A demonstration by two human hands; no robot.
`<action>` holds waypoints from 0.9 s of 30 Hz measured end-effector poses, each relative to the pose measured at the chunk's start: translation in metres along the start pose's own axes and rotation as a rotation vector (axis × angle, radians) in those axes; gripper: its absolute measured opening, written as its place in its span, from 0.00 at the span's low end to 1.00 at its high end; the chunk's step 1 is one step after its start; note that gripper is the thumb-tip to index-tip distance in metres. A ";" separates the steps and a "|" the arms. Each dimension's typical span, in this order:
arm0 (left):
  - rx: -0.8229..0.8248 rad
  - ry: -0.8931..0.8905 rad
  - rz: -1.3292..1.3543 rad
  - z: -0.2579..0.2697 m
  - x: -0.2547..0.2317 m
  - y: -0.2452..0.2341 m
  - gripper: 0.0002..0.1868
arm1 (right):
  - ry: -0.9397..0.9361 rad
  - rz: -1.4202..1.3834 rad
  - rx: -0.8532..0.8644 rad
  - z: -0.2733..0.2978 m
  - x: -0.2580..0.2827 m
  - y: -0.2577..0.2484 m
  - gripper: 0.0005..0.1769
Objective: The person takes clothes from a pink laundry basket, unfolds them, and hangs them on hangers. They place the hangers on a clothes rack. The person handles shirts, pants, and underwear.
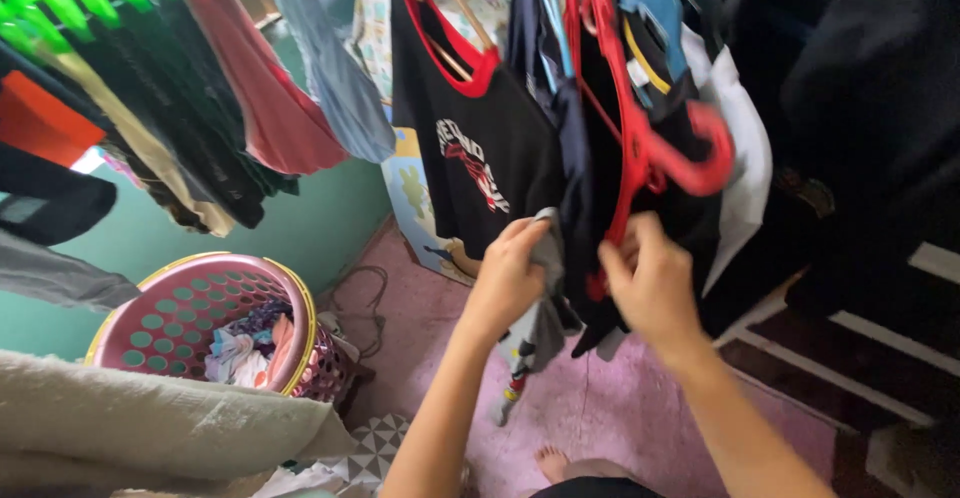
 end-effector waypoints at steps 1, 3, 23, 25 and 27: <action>0.019 -0.040 -0.016 0.006 0.010 0.003 0.30 | 0.050 -0.047 0.040 0.017 -0.012 0.008 0.09; 0.045 -0.097 -0.028 0.024 0.030 0.008 0.31 | 0.110 -0.095 0.096 0.057 -0.038 0.027 0.08; -0.123 -0.162 -0.104 0.125 0.017 -0.099 0.30 | -0.194 -0.273 0.320 0.147 -0.064 0.152 0.07; -0.176 -0.197 -0.082 0.127 0.019 -0.110 0.23 | -0.261 -0.243 0.356 0.140 -0.057 0.145 0.08; -0.221 -0.223 -0.056 0.131 0.028 -0.118 0.15 | -0.321 -0.209 0.380 0.135 -0.053 0.140 0.08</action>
Point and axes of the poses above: each hand's wrist, its own z-axis away from the middle knuckle, its own y-axis out of the palm, x = y × z, the point moved 2 cm from there along -z, towards the middle knuckle, and after that the axes turned 5 degrees about x, right-handed, at the moved point
